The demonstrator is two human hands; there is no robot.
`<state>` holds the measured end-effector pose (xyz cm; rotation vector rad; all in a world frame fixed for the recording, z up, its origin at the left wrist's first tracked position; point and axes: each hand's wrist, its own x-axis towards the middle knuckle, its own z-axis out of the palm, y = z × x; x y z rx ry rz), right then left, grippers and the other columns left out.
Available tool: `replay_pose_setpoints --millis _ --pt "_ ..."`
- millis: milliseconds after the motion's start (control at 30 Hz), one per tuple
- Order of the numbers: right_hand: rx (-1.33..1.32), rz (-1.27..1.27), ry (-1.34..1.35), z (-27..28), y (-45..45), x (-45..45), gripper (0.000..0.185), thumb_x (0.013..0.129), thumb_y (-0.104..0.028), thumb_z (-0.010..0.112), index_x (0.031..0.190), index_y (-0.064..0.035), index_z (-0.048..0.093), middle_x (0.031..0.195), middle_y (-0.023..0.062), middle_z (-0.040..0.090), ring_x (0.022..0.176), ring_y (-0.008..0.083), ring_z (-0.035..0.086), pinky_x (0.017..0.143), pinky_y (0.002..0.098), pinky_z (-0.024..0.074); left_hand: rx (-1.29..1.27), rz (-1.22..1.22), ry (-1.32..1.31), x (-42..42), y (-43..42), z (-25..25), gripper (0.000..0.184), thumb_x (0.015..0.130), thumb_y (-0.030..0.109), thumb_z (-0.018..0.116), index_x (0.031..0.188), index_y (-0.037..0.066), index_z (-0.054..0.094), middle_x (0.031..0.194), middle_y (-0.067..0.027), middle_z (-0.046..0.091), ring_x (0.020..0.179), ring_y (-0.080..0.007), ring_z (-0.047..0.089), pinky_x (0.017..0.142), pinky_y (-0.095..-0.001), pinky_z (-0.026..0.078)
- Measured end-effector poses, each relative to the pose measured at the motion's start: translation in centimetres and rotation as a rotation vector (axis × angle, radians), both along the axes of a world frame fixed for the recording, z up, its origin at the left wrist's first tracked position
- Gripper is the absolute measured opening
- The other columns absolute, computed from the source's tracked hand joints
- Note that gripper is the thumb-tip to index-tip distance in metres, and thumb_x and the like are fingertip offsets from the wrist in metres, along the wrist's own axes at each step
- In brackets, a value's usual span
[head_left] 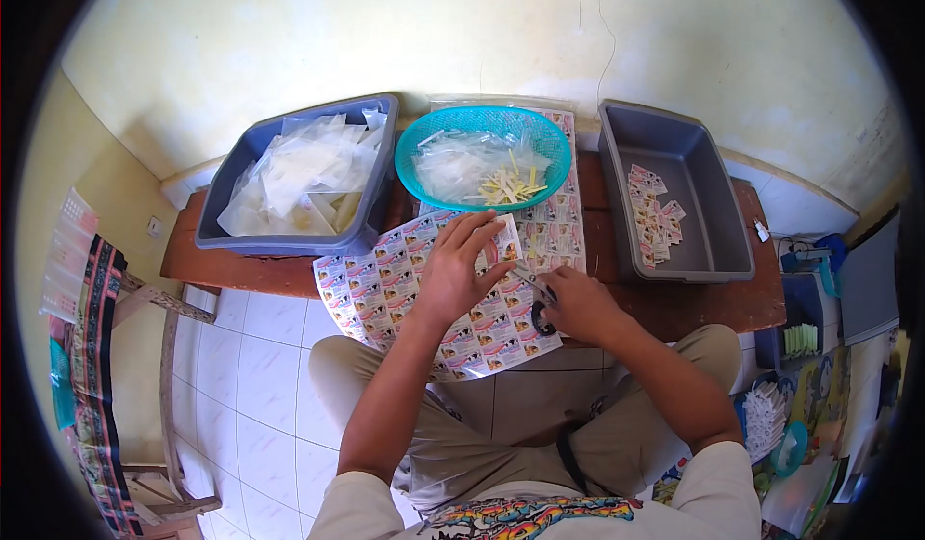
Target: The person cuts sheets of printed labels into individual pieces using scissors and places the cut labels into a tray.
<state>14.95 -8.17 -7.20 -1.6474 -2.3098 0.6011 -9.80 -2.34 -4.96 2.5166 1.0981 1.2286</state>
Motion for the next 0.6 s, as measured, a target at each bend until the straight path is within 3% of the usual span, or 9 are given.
replay_pose_setpoints --millis 67,167,200,267,467,600 --pt "-0.126 -0.012 -0.131 1.0 -0.7 -0.7 0.069 0.085 -0.021 0.083 0.149 -0.0074 0.059 0.135 0.0176 0.064 0.118 0.0393 0.071 0.098 0.0533 0.0589 0.008 0.006 0.001 0.0 0.0 0.0 0.064 0.073 0.015 0.097 0.131 0.004 0.071 0.139 -0.0186 0.069 0.127 -0.0408 0.065 0.107 -0.0508 0.054" --pt "-0.058 0.000 -0.178 -0.4 -1.0 -0.9 0.075 0.085 -0.020 0.083 0.153 -0.0090 0.053 0.139 0.0162 0.061 0.117 0.0399 0.071 0.096 0.0524 0.0601 0.011 0.011 -0.001 0.1 0.1 0.1 0.064 0.073 0.015 0.097 0.131 0.003 0.071 0.139 -0.0186 0.069 0.126 -0.0406 0.066 0.106 -0.0505 0.055" --pt "-0.056 -0.004 -0.178 -0.6 -1.1 -0.9 0.075 0.085 -0.020 0.083 0.153 -0.0090 0.053 0.139 0.0162 0.061 0.117 0.0399 0.071 0.096 0.0524 0.0601 0.007 0.013 -0.003 0.2 0.1 0.2 0.064 0.074 0.015 0.097 0.131 0.003 0.071 0.139 -0.0186 0.069 0.125 -0.0403 0.066 0.106 -0.0502 0.055" --pt "-0.009 0.021 -0.178 -1.0 -1.3 -1.1 0.066 0.090 -0.014 0.070 0.153 -0.0052 0.054 0.137 0.0212 0.062 0.115 0.0417 0.071 0.096 0.0526 0.0597 0.010 0.009 -0.004 0.4 0.1 0.4 0.064 0.074 0.015 0.097 0.131 0.004 0.071 0.138 -0.0185 0.070 0.125 -0.0400 0.067 0.105 -0.0497 0.055" --pt "0.021 0.041 -0.173 -2.2 -0.5 -1.2 0.066 0.088 -0.013 0.070 0.151 -0.0010 0.053 0.130 0.0224 0.065 0.106 0.0401 0.075 0.087 0.0519 0.0620 -0.002 0.016 -0.009 0.6 0.3 0.4 0.062 0.076 0.016 0.095 0.132 0.004 0.070 0.138 -0.0177 0.069 0.126 -0.0392 0.066 0.107 -0.0493 0.054" --pt "0.002 0.028 -0.159 -1.1 -0.4 -1.3 0.063 0.087 -0.012 0.069 0.147 -0.0004 0.057 0.129 0.0232 0.064 0.106 0.0412 0.075 0.090 0.0526 0.0614 0.009 0.013 -0.011 0.7 0.3 0.7 0.066 0.076 0.015 0.096 0.135 0.004 0.069 0.138 -0.0187 0.069 0.124 -0.0396 0.067 0.106 -0.0494 0.055"
